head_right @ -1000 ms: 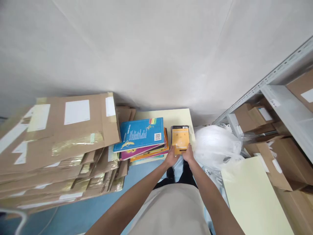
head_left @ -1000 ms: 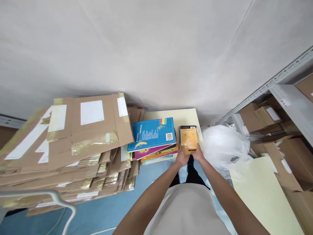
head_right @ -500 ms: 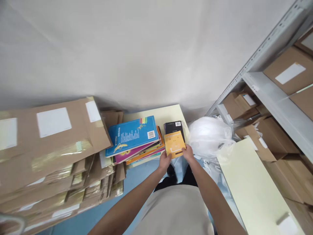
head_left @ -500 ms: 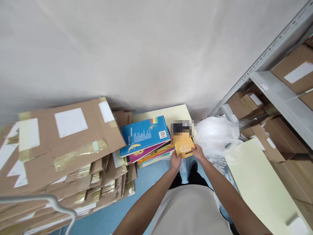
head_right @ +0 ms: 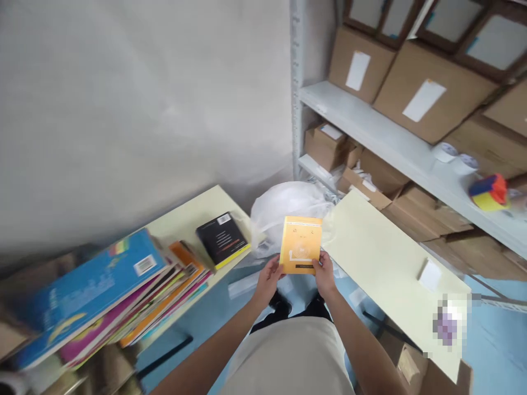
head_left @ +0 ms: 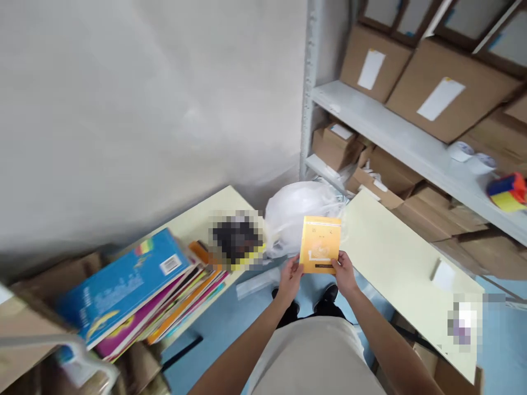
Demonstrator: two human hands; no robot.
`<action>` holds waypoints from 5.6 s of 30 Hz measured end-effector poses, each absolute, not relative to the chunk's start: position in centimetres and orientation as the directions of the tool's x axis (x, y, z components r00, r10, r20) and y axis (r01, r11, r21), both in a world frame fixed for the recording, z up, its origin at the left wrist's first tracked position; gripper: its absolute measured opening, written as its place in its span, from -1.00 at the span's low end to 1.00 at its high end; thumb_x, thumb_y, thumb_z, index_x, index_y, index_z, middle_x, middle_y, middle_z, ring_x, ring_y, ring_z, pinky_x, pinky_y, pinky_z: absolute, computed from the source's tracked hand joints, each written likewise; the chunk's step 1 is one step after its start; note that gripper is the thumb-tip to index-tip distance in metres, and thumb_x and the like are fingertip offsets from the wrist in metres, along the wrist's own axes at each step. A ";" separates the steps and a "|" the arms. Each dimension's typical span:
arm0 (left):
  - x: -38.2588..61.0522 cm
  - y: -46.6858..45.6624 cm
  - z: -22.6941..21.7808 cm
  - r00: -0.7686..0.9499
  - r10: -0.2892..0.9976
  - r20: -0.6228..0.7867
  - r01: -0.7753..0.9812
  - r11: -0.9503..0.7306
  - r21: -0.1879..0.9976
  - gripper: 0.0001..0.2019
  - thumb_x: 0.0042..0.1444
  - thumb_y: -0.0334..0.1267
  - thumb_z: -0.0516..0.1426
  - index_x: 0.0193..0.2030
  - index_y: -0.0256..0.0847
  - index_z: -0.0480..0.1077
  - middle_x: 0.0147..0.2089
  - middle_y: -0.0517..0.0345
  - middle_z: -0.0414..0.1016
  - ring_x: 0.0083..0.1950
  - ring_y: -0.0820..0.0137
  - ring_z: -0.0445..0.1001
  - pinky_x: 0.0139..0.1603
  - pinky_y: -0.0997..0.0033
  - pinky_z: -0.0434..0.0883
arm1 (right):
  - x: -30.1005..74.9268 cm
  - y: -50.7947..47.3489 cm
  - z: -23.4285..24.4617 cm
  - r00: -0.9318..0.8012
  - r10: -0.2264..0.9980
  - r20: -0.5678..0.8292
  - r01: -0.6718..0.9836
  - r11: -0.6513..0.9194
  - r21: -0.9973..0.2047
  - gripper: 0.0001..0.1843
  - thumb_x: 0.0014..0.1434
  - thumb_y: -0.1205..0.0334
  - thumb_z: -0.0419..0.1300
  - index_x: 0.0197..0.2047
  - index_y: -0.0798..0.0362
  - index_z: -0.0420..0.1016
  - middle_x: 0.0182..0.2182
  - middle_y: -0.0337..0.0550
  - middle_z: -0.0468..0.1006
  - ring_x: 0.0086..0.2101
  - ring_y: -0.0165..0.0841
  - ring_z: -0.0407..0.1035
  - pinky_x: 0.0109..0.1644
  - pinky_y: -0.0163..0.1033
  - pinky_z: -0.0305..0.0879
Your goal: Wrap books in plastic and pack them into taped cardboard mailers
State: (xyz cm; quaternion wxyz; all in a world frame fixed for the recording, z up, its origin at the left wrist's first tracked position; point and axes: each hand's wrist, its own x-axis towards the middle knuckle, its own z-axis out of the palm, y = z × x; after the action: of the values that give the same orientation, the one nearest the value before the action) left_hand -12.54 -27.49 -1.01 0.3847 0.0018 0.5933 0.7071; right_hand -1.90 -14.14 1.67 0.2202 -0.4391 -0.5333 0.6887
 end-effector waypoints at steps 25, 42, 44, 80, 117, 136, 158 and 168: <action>-2.2 -6.1 3.2 -0.299 0.837 -0.459 -0.391 0.331 0.859 -0.51 -0.21 0.04 0.33 -0.16 -0.20 0.53 -0.26 0.06 0.59 -0.32 0.39 0.51 -0.23 0.39 0.46 | 16.1 6.8 7.8 -0.173 0.923 -0.343 -0.121 -0.366 -0.923 -0.46 -0.10 -0.20 0.32 -0.14 -0.06 0.35 -0.26 -0.13 0.64 -0.24 -0.19 0.53 -0.35 -0.21 0.41; -7.5 -3.7 4.3 0.086 0.790 -0.606 -0.612 0.522 0.594 -0.48 -0.39 -0.06 0.46 -0.23 -0.23 0.56 -0.37 0.10 0.59 -0.40 0.45 0.50 -0.23 0.39 0.42 | 14.6 9.4 10.2 -0.200 0.956 -0.213 -0.133 -0.242 -0.961 -0.39 -0.16 0.14 0.37 0.04 -0.12 0.48 -0.10 -0.14 0.58 -0.15 -0.21 0.47 -0.20 -0.17 0.42; -7.7 -3.3 4.4 0.175 0.782 -0.598 -0.587 0.570 0.575 -0.49 -0.34 -0.06 0.45 -0.21 -0.24 0.57 -0.31 0.03 0.61 -0.33 0.40 0.54 -0.19 0.36 0.42 | 14.5 9.7 10.9 -0.309 0.933 -0.184 -0.057 -0.212 -0.976 -0.38 -0.19 0.17 0.42 0.03 -0.11 0.49 0.06 -0.08 0.49 0.00 -0.14 0.41 -0.10 -0.13 0.41; -8.4 -2.2 5.6 -0.020 0.920 -0.391 -0.251 0.374 0.893 -0.66 -0.19 0.01 0.35 -0.41 -0.24 0.56 -0.46 0.15 0.56 -0.35 0.32 0.54 -0.16 0.25 0.56 | 15.2 11.4 11.1 -0.043 0.951 -0.308 -0.162 -0.310 -0.937 -0.55 -0.32 -0.01 0.50 -0.37 0.03 0.52 -0.49 -0.26 0.57 -0.41 -0.37 0.44 -0.23 -0.18 0.38; -4.5 -0.4 11.6 0.139 0.945 -0.296 -0.099 0.310 0.946 -0.51 -0.03 0.18 0.17 -0.25 -0.25 0.55 -0.28 0.07 0.58 -0.23 0.29 0.49 -0.22 0.39 0.39 | 17.0 13.0 15.4 -0.408 0.905 -0.120 0.164 -0.057 -0.985 -0.63 -0.06 -0.11 0.32 -0.42 0.03 0.44 -0.49 -0.25 0.49 -0.47 -0.39 0.35 -0.35 -0.27 0.28; 0.7 -1.6 9.1 -0.229 0.815 -0.532 -0.408 0.416 0.813 -0.37 -0.22 0.21 0.30 -0.11 -0.24 0.52 -0.24 0.03 0.62 -0.20 0.24 0.58 -0.20 0.29 0.51 | 19.6 4.7 8.1 -0.308 0.872 -0.380 -0.116 -0.431 -0.895 -0.39 -0.11 -0.16 0.38 -0.06 0.00 0.47 -0.43 -0.22 0.54 -0.42 -0.32 0.47 -0.26 -0.10 0.48; -10.8 1.4 -0.2 -0.113 0.970 -0.214 0.204 0.234 0.951 -0.51 0.05 -0.29 0.10 0.17 -0.04 0.40 -0.14 0.13 0.33 -0.25 0.47 0.41 -0.33 0.47 0.50 | 10.6 5.7 2.4 0.099 0.923 -0.371 0.047 -0.377 -0.925 -0.45 -0.07 -0.19 0.30 -0.10 -0.01 0.42 -0.43 -0.22 0.48 -0.46 -0.35 0.39 -0.37 -0.16 0.45; -16.2 4.9 -8.8 -0.143 0.940 -0.310 0.343 0.340 0.875 -0.40 -0.16 -0.53 0.12 0.11 -0.15 0.45 -0.30 0.22 0.38 -0.35 0.49 0.39 -0.19 0.37 0.52 | 4.4 8.5 -5.9 0.102 0.902 -0.419 0.374 -0.426 -0.824 -0.60 0.07 0.04 0.13 -0.04 0.02 0.41 -0.33 -0.10 0.58 -0.36 -0.29 0.45 -0.22 -0.11 0.45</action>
State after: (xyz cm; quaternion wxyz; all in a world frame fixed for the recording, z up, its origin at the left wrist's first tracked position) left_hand -16.21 4.87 -8.84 0.4546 0.4712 0.6808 0.3283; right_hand 4.40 8.51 -5.93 0.2721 -0.6907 -0.4617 0.4854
